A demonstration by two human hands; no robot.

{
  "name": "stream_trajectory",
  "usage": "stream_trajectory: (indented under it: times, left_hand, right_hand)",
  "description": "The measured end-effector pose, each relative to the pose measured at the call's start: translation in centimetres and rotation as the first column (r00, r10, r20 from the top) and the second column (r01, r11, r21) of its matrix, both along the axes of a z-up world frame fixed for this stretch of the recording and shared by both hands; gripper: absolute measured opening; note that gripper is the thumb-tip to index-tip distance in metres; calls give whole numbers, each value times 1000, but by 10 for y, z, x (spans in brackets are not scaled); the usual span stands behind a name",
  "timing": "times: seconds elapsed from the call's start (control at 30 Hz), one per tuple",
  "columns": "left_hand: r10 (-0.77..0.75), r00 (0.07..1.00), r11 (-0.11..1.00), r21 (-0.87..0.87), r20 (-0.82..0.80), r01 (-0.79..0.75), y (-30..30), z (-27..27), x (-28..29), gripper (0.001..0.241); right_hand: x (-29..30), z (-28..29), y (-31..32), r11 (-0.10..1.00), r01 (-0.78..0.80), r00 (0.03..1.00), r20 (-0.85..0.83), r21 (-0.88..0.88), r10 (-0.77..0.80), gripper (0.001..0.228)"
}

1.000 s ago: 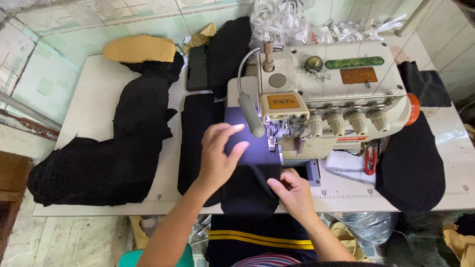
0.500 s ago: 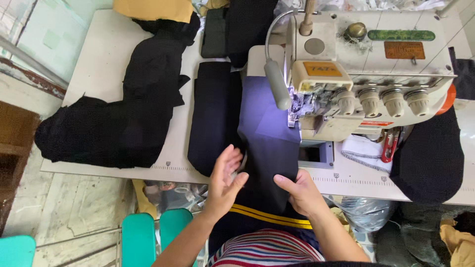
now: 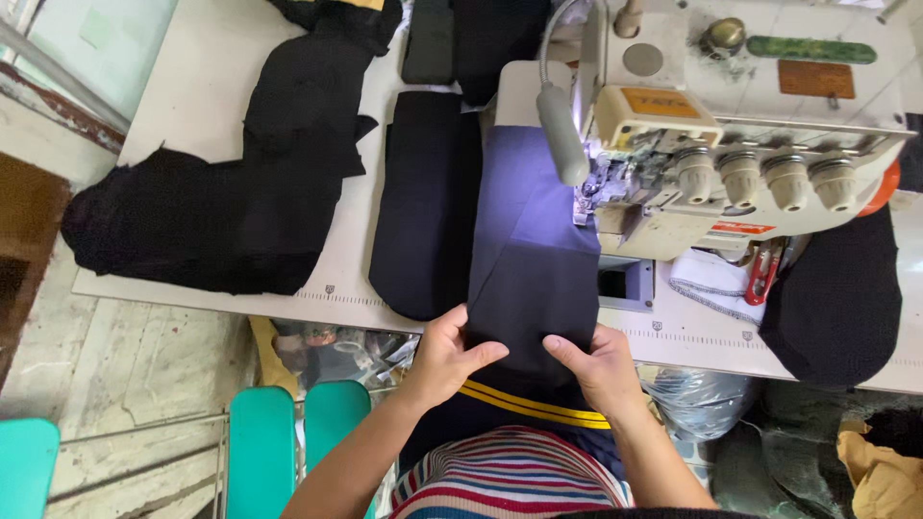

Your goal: The person aligns and sews the edges of black fabric pieces using an industrial overlock machine, repeating the process with different fabric segments.

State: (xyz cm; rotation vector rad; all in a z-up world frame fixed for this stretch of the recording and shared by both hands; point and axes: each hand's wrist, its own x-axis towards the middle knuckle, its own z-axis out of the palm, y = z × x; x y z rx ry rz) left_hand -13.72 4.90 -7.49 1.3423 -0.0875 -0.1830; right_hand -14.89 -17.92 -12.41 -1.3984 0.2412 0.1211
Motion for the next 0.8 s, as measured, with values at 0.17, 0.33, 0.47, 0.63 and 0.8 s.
stream_trajectory:
  times: [0.17,0.33,0.47,0.63,0.8]
  left_hand:
    - [10,1000,1000,16,26,-10,6,-11,-1,36]
    - [-14,999,998,-56,-48,11,8,-13,-5,47]
    - [-22,991,993,-117,-134,6,12,-6,-6,44]
    - [-43,972,986,-167,-229,4,17,-17,-9,34]
    - [-32,950,974,-224,-310,-40,16,-34,-12,22]
  right_hand:
    - [1,-6,-3,999,15,1000,3,-34,-15,17]
    - [0,1,2,999,28,999,21,-20,-28,21]
    - [-6,-4,0,999,-45,999,11,-30,46,21]
    - [-23,-13,5,998,-61,998,-14,33,61,11]
    - [-31,-28,3,995,-45,999,25,83,43,8]
